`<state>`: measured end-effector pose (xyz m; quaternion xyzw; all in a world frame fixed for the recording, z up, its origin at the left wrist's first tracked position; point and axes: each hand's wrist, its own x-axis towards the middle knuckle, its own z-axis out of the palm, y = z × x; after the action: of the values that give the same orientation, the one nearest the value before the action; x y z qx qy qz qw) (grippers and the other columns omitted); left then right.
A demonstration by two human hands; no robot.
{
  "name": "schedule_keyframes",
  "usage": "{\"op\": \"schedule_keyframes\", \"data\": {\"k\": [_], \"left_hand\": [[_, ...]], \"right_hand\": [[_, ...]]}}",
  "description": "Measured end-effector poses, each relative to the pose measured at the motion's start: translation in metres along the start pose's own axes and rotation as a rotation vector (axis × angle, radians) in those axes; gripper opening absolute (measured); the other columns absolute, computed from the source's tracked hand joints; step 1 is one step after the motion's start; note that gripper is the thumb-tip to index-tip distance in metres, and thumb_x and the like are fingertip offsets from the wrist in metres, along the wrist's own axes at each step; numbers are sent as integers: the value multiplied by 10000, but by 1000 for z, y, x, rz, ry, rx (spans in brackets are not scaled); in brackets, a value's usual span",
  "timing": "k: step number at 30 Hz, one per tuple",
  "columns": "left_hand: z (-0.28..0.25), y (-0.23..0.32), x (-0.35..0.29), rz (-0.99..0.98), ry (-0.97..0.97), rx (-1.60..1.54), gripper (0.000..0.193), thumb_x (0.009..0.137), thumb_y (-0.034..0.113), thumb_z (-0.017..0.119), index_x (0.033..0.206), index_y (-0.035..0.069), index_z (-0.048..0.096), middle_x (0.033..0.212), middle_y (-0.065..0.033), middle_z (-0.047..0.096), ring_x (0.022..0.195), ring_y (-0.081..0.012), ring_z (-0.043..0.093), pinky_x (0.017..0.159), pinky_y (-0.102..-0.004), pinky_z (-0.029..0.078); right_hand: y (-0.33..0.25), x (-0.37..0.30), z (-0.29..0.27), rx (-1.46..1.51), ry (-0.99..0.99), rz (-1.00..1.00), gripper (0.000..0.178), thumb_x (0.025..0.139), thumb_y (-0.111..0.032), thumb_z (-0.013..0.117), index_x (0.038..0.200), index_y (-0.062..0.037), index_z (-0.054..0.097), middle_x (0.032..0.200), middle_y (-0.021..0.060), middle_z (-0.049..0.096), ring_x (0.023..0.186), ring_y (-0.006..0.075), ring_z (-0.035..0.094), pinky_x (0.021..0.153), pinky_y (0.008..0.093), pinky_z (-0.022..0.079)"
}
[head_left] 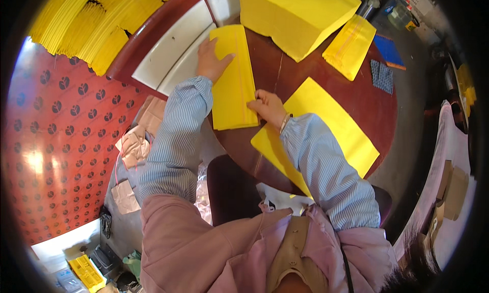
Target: The person folds yellow paper sheets by hand on a round table, repeatedly folding each sheet in half and pressing the crease. They stack the folded sheets and continue the process with additional sheets from a nearby pile.
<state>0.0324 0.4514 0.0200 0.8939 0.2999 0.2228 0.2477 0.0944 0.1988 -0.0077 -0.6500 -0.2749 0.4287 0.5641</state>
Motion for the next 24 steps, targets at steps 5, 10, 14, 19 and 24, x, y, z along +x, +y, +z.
{"op": "schedule_keyframes", "data": {"k": [5, 10, 14, 19, 24], "left_hand": [[23, 25, -31, 154, -215, 189, 886, 991, 587, 657, 1637, 51, 374, 1717, -244, 284, 1620, -407, 191, 1318, -525, 176], [42, 30, -43, 134, -174, 344, 920, 1015, 675, 543, 1680, 91, 294, 1757, -193, 218, 1642, -372, 137, 1329, -521, 124], [49, 30, -46, 164, -103, 405, 899, 1024, 665, 544, 1671, 85, 315, 1745, -218, 241, 1635, -389, 164, 1314, -550, 150], [25, 33, -49, 127, -49, 201, 907, 1028, 616, 574, 1667, 38, 292, 1739, -222, 254, 1634, -387, 161, 1324, -515, 134], [-42, 16, -141, -29, -62, -216, 1004, 931, 411, 802, 1648, -38, 260, 1704, -286, 280, 1606, -424, 229, 1307, -464, 231]], "right_hand": [[5, 6, 3, 104, -11, 1, 207, 906, -185, 755, 987, -2, 699, 699, 56, 693, 530, 148, 644, 505, 306, 501], [-20, -9, 3, 121, 10, 156, 241, 927, -223, 762, 937, 1, 675, 718, 68, 703, 528, 165, 662, 509, 329, 519], [-47, -38, -14, -408, -31, 57, 269, 969, -278, 737, 959, -15, 680, 738, 92, 724, 598, 216, 710, 592, 380, 563], [-50, -61, -26, -653, 130, -208, 218, 937, -198, 750, 1087, -56, 680, 849, 116, 732, 797, 318, 724, 770, 435, 578], [-28, -80, -12, -636, 130, -446, 525, 813, -90, 835, 1289, -46, 618, 1185, 148, 699, 1077, 346, 647, 959, 438, 543]]}}
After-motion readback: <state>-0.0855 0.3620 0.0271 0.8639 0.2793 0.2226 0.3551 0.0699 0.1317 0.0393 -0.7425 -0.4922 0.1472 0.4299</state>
